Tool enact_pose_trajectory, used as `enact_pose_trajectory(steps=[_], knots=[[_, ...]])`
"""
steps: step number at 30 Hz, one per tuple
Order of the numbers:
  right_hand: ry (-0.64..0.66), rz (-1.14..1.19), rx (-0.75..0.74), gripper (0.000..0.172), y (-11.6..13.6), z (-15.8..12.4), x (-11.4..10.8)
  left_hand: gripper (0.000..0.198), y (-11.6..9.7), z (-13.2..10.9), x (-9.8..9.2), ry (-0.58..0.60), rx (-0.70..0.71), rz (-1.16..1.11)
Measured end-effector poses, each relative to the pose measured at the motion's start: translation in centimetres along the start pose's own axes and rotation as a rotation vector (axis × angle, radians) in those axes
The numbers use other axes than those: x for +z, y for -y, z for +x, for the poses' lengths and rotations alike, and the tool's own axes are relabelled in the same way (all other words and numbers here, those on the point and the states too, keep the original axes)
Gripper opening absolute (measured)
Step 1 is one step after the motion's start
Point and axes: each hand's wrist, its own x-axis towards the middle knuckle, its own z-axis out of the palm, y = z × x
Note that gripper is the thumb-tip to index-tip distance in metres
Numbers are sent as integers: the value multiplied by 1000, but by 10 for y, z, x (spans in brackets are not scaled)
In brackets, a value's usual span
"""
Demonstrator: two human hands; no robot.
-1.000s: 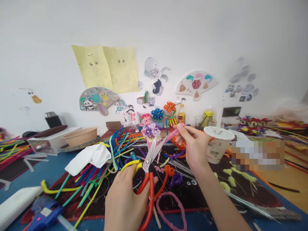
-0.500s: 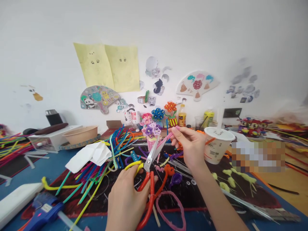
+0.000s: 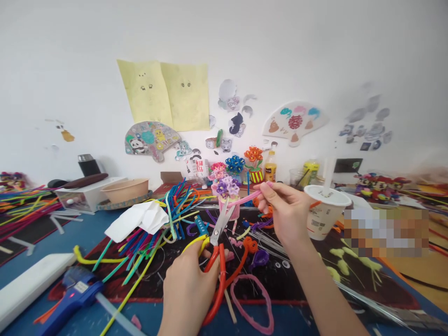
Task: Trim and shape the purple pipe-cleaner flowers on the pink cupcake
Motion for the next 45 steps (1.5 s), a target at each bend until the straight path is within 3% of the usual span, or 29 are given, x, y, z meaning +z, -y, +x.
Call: enact_pose_trajectory(steps=[7, 13, 25, 34, 39, 45], knots=[[-71, 106, 3, 14, 5, 6, -7, 30, -2, 1, -4, 67, -65, -38], [-57, 137, 17, 15, 5, 10, -13, 30, 0, 3, -5, 37, -96, 8], [153, 117, 88, 18, 5, 6, -9, 23, 16, 7, -2, -68, -48, 38], [336, -194, 110, 25, -7, 0, 4, 18, 19, 7, 2, -55, 15, 32], [329, -322, 105, 21, -9, -4, 6, 14, 19, 4, 5, -92, 46, 12], [336, -227, 112, 18, -6, -6, 6, 14, 11, -1, 4, -99, 20, 1]])
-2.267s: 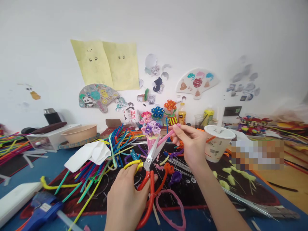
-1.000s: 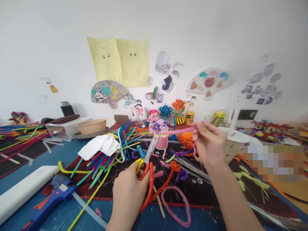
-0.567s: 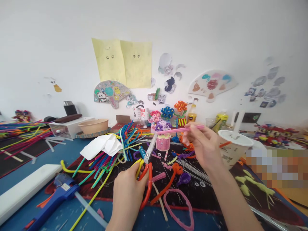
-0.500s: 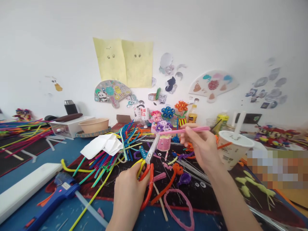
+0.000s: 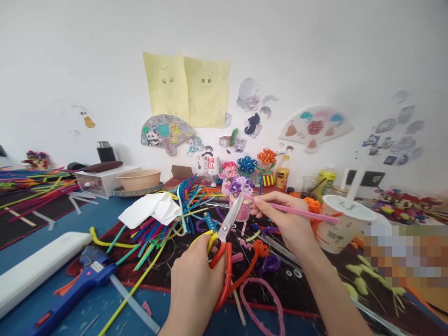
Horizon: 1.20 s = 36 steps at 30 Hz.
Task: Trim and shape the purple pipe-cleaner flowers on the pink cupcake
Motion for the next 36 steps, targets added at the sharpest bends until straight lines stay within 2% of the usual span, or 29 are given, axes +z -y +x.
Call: enact_pose_trajectory(steps=[9, 12, 20, 27, 36], knots=[[90, 12, 17, 23, 9, -1, 3, 20, -2, 0, -2, 22, -3, 30], [95, 25, 21, 22, 6, -1, 1, 19, -1, 1, -3, 92, 9, 0], [4, 34, 112, 31, -5, 5, -1, 25, -8, 1, -8, 242, 38, -87], [-50, -44, 145, 39, -5, 4, 1, 33, -10, 1, -7, 261, 26, -38], [-152, -155, 140, 47, 3, 5, 3, 48, -4, 8, -1, 260, 114, 125]])
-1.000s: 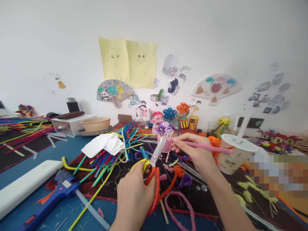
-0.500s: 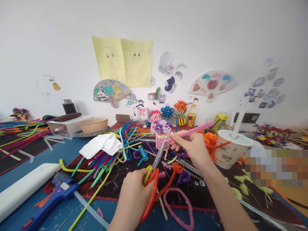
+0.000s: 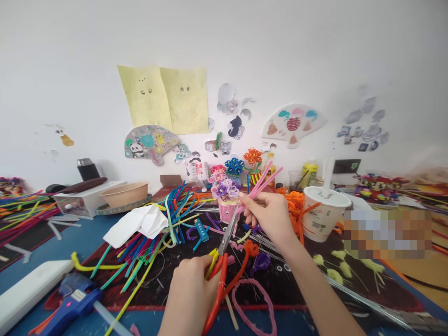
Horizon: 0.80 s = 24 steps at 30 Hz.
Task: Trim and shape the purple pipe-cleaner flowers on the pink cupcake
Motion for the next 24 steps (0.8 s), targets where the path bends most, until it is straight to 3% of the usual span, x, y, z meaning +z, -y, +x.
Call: enact_pose_trajectory(steps=[13, 18, 24], knots=[[-47, -70, -37, 42, -3, 2, -7, 48, -1, 12, 23, -31, 67, 133], [-62, -209, -75, 43, 0, 1, -10, 36, -3, 10, 24, -40, 86, 144], [-66, -187, -95, 44, 1, -1, -11, 30, -7, 5, 18, -42, 99, 122]])
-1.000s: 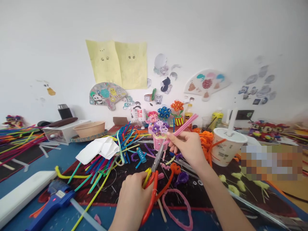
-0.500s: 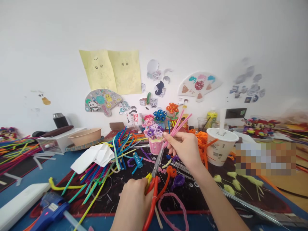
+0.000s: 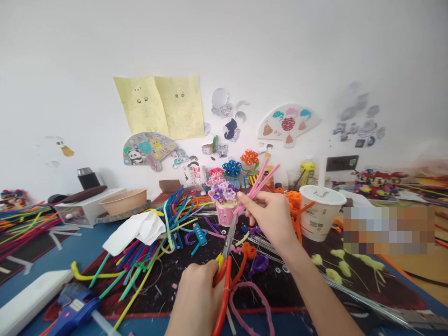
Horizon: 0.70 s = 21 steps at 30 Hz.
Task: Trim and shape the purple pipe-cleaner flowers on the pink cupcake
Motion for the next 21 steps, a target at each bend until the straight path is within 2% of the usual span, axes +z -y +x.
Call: enact_pose_trajectory(steps=[4, 8, 14, 21], knots=[[-31, 76, 23, 40, -1, 2, -2, 34, -5, -5, -15, 9, -26, -14], [-63, 204, 96, 39, -4, 7, -6, 30, 1, -13, -32, 103, -159, 35], [125, 302, 269, 39, -4, 7, -7, 28, 26, -24, -43, 190, -288, 127], [322, 305, 320, 43, -1, 4, -2, 25, 36, -25, -41, 228, -221, 180]])
